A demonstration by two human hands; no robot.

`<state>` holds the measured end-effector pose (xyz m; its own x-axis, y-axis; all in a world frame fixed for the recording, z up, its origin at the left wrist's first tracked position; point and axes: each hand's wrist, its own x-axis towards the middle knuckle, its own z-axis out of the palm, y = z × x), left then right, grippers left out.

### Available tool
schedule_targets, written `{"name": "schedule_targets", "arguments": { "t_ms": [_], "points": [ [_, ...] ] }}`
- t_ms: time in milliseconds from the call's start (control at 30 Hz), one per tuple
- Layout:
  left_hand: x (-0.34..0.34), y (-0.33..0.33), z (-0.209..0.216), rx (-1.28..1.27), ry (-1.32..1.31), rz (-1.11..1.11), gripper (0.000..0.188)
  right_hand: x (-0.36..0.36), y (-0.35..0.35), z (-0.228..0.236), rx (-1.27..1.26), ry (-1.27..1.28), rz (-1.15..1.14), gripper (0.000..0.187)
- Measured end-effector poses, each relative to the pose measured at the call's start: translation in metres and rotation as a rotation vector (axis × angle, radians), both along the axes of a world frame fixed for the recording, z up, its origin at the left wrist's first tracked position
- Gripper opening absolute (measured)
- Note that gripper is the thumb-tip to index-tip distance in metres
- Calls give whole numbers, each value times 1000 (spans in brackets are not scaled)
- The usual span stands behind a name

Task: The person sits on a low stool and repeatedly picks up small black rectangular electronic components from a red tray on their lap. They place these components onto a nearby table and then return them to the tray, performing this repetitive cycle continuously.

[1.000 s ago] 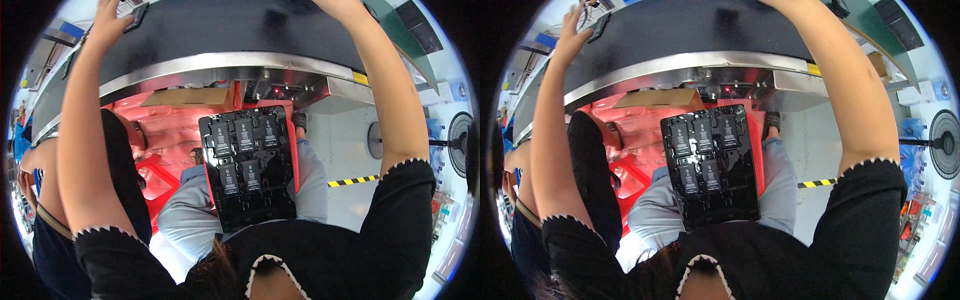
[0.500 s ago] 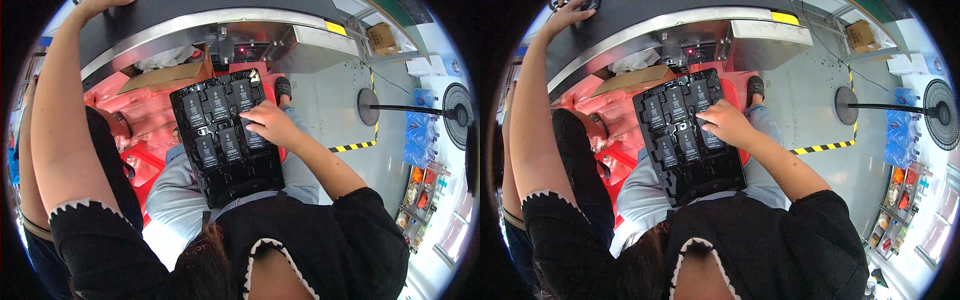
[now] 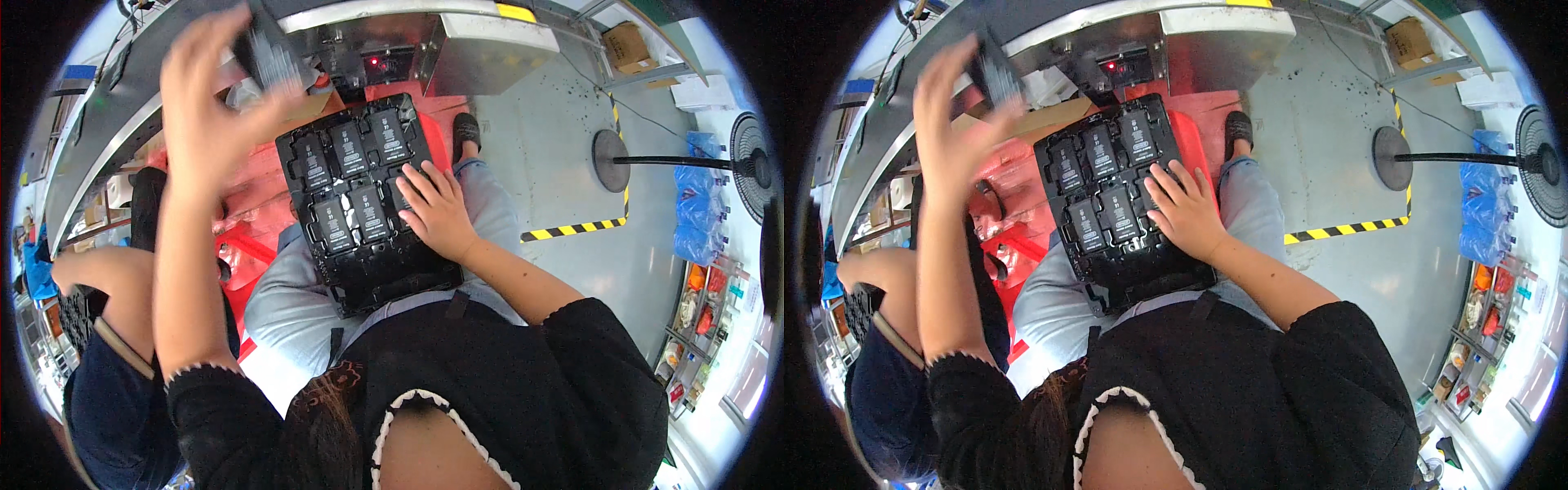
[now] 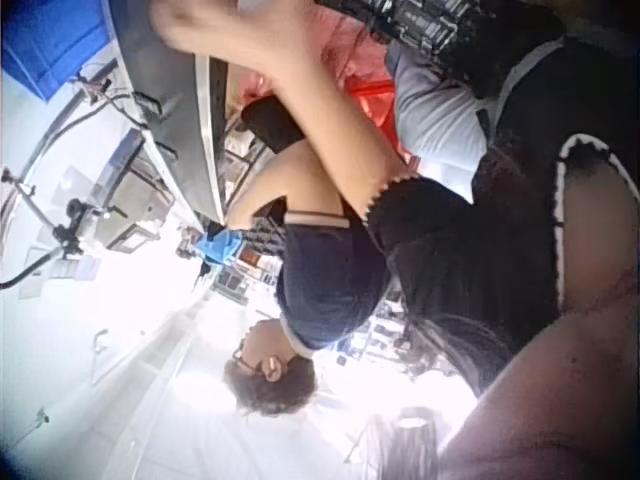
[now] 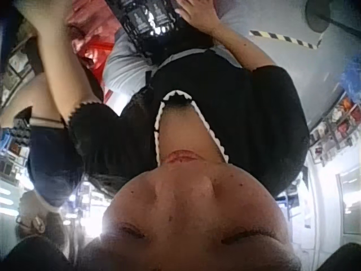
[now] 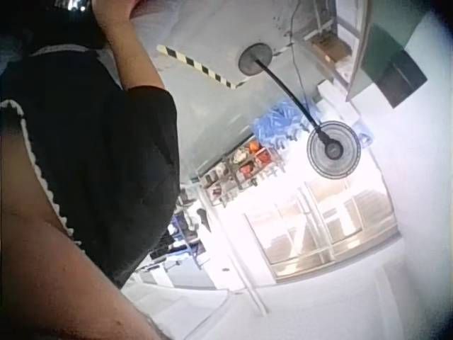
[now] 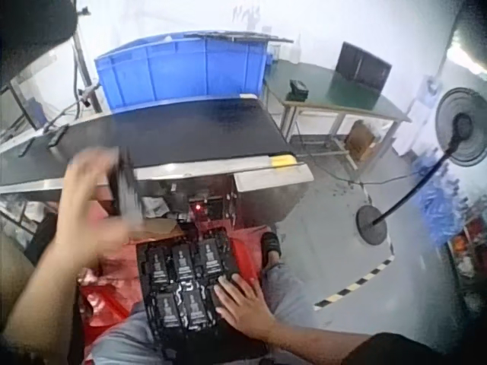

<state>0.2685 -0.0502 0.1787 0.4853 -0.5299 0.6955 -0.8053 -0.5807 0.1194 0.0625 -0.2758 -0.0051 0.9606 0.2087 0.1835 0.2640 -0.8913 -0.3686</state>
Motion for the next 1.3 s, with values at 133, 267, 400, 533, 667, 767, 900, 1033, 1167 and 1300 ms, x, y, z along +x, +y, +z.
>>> {"name": "schedule_targets", "arguments": {
  "t_ms": [133,267,400,533,667,767,900,1033,1167,1300],
  "points": [
    [-145,27,-57,257,608,-95,84,-1,-5,-10,32,-66,14,51],
    [-233,57,-133,389,949,-72,90,1,-4,-9,51,-92,43,50],
    [-250,56,-140,345,912,-13,84,2,-4,-8,-19,-94,41,51],
    [-257,55,-148,350,905,15,77,6,-2,1,122,-114,50,45],
    [-274,45,-168,380,858,171,63,29,5,54,223,-302,125,41],
    [-284,38,-181,198,819,225,62,80,10,116,223,-581,170,33],
    [-276,39,-182,23,796,223,55,177,22,193,127,-915,227,30],
    [-271,38,-184,10,774,250,50,289,35,227,17,-581,258,27],
    [-268,41,-180,3,787,233,46,430,40,195,-53,-353,303,51],
    [-234,48,-140,-184,741,246,44,435,60,213,-213,-7,237,69]
  ]
}}
